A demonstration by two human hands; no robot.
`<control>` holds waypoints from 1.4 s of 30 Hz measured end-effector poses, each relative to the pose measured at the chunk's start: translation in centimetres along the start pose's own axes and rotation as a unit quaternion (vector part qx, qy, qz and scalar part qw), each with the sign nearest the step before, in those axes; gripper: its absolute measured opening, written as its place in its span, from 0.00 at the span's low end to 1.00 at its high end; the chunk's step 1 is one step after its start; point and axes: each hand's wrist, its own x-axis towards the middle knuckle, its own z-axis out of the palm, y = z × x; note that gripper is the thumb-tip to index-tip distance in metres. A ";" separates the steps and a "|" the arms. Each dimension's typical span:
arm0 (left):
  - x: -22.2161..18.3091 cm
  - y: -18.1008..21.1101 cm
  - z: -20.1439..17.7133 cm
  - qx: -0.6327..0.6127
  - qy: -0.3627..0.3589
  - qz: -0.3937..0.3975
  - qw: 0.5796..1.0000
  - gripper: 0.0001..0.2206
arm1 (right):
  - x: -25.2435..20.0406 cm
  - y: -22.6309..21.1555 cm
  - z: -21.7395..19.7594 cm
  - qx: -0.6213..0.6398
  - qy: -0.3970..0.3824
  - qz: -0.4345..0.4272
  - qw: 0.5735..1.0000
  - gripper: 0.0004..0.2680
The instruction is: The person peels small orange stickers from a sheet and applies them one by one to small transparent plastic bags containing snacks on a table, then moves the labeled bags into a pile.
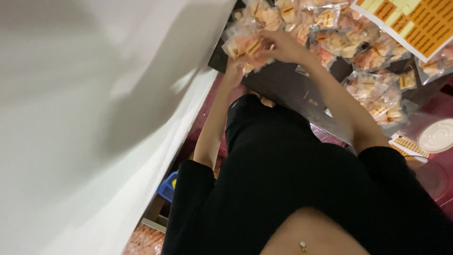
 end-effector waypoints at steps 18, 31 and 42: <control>1.5 3.7 6.2 -0.047 0.194 -0.018 0.980 0.28 | 1.8 -2.8 0.5 0.057 0.015 0.067 0.996 0.07; -2.2 3.2 3.8 -0.109 0.195 -0.064 0.973 0.22 | 3.3 -1.4 3.8 0.120 -0.035 0.062 0.990 0.14; -1.7 0.3 -3.1 -0.082 0.346 -0.120 0.927 0.25 | 4.5 0.9 3.2 0.131 -0.007 0.099 0.986 0.12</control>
